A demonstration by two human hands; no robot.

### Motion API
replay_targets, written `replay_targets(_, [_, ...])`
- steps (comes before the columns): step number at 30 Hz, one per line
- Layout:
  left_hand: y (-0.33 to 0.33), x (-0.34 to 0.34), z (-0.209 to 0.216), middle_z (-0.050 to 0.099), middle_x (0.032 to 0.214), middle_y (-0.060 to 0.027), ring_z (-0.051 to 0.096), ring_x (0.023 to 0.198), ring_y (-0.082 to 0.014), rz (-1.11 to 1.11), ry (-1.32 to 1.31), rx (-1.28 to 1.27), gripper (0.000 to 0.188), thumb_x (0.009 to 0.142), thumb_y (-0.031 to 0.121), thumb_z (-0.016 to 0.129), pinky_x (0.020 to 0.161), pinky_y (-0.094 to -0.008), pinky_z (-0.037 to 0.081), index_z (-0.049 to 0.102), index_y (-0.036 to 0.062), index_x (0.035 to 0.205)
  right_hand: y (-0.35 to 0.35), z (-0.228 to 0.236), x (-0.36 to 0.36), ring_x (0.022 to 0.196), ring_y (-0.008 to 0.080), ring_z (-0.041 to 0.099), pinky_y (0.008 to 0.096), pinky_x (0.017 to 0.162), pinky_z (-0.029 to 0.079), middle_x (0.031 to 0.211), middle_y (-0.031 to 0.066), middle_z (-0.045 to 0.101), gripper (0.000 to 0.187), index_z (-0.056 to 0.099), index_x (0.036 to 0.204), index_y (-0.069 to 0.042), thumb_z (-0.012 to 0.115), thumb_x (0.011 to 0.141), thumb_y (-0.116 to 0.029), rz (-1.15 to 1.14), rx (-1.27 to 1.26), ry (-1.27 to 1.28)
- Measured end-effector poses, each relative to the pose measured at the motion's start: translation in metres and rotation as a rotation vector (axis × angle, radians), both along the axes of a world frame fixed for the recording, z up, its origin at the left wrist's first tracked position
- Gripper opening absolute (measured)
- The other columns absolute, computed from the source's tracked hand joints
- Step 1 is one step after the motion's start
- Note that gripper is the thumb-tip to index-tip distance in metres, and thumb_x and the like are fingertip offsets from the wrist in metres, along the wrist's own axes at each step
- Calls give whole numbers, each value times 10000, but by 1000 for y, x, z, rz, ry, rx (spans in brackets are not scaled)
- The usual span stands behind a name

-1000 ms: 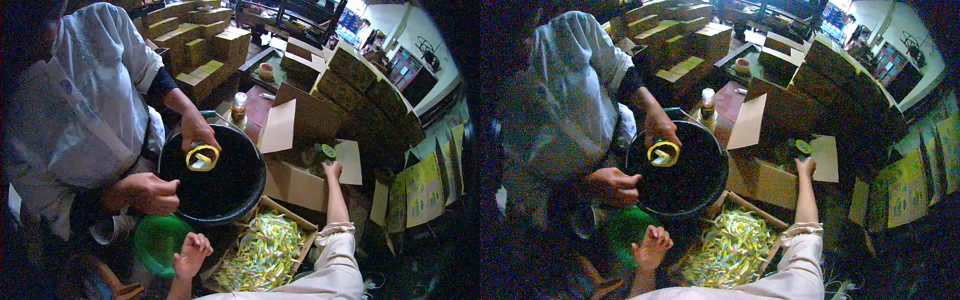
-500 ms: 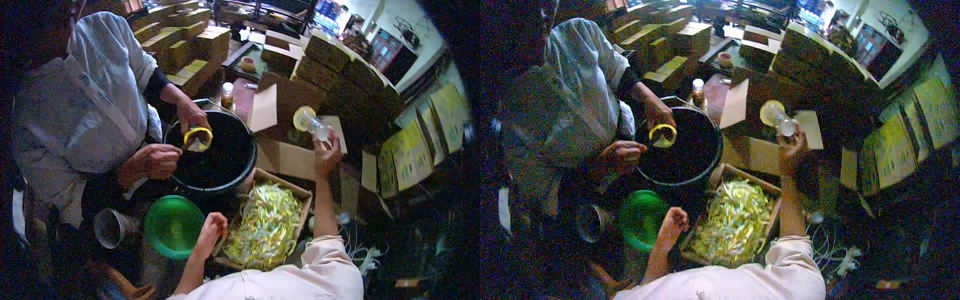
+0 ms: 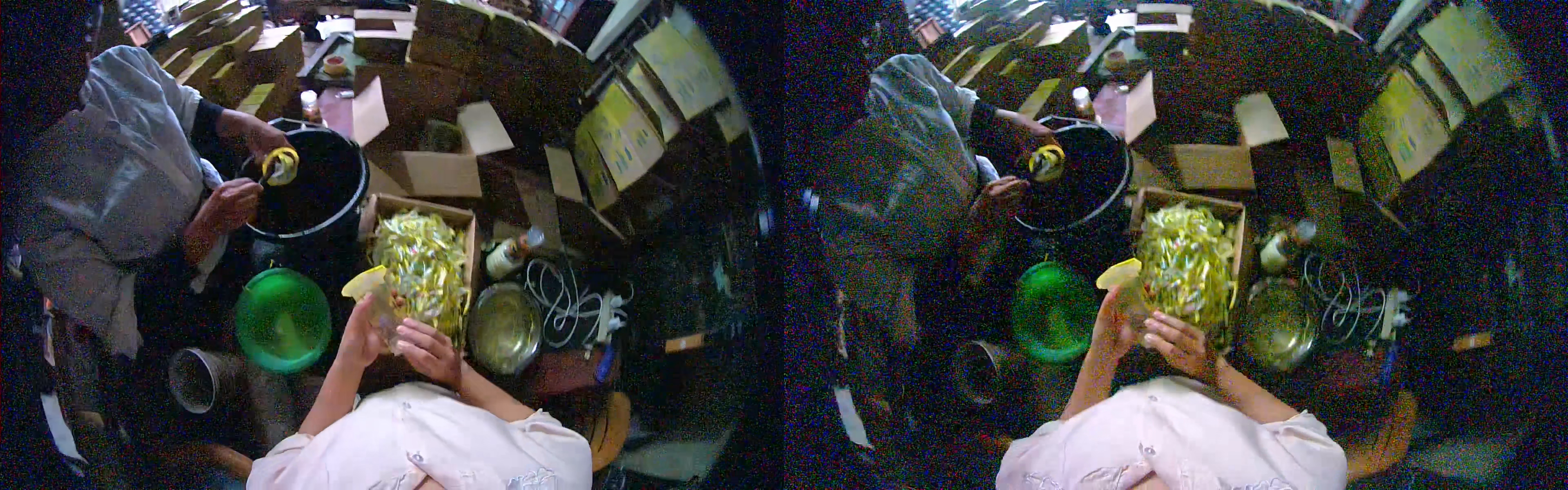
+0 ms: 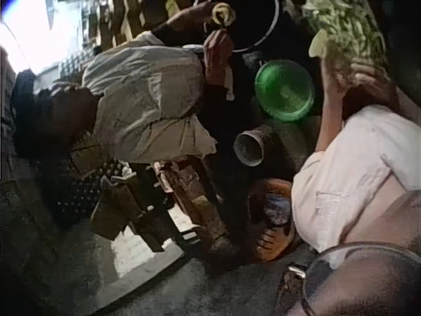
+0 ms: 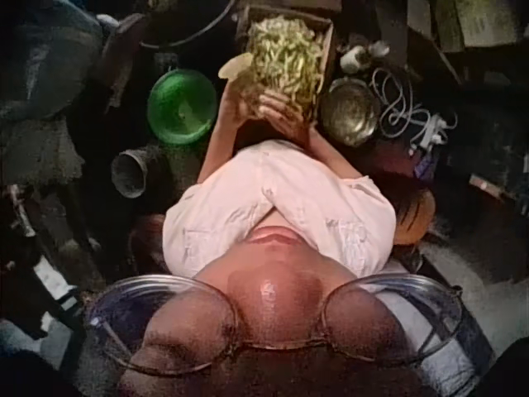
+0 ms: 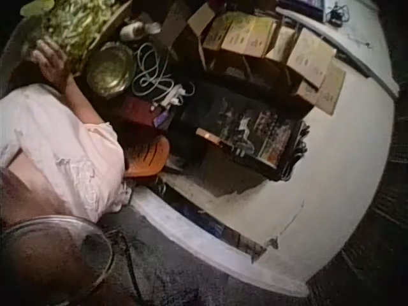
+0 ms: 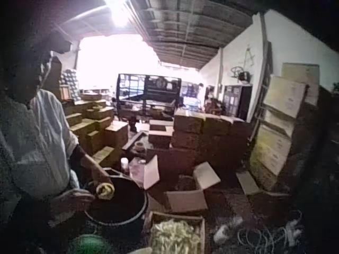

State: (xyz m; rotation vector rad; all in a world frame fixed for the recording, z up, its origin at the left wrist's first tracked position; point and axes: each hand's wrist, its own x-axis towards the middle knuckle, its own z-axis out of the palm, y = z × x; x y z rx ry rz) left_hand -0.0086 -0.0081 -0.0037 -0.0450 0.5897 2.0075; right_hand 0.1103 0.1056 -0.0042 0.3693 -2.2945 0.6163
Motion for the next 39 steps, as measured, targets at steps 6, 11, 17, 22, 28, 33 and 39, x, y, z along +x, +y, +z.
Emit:
replay_targets(6, [-23,4,-18,583,913,-67,569,845,-207,19,105,-167,381,828,358,488,765,-381,464,493,66,1072,6,-27,74,906,277,520,361,789,429,899,122,550,294,536,898,-37,685,692,-185,-633,-286,-34])
replay_targets(11, [-36,8,2,556,1006,-70,543,890,-186,101,257,-49,377,846,337,454,776,-357,453,485,53,1092,71,-84,184,811,138,536,250,743,422,899,65,582,151,588,841,22,521,844,-113,-1353,-957,453])
replay_targets(17, [-41,16,13,554,979,-70,544,845,-173,86,187,-94,385,840,337,456,743,-328,460,477,54,1100,87,-159,250,776,129,526,253,678,418,872,47,582,268,588,915,-36,609,786,-270,-1462,-1087,371])
replay_targets(22, [-47,15,-2,525,1087,-97,521,949,-231,59,189,31,350,862,301,432,795,-377,445,449,79,1133,90,-187,265,733,117,497,242,538,379,819,10,554,425,573,988,-109,643,712,-425,-1609,-1466,71])
replay_targets(28, [-37,35,18,567,996,-75,571,831,-172,159,310,-279,354,830,288,480,664,-326,491,486,41,1083,113,-208,258,879,149,525,302,641,420,965,32,588,369,592,1012,-100,671,717,-307,-1542,-1759,36])
replay_targets(33, [-37,23,-11,573,981,-78,580,805,-174,-9,232,-148,371,812,224,523,628,-312,500,443,42,1125,117,-199,238,959,198,513,378,912,321,1035,55,570,378,578,1035,-68,655,732,-282,-1420,-1788,32])
replay_targets(39, [-9,14,5,560,1022,-79,558,894,-158,205,1002,-185,455,689,17,662,807,-290,441,448,24,1090,124,-225,282,824,181,552,359,735,421,902,51,594,277,596,968,-69,641,732,-209,-1184,-1776,305])
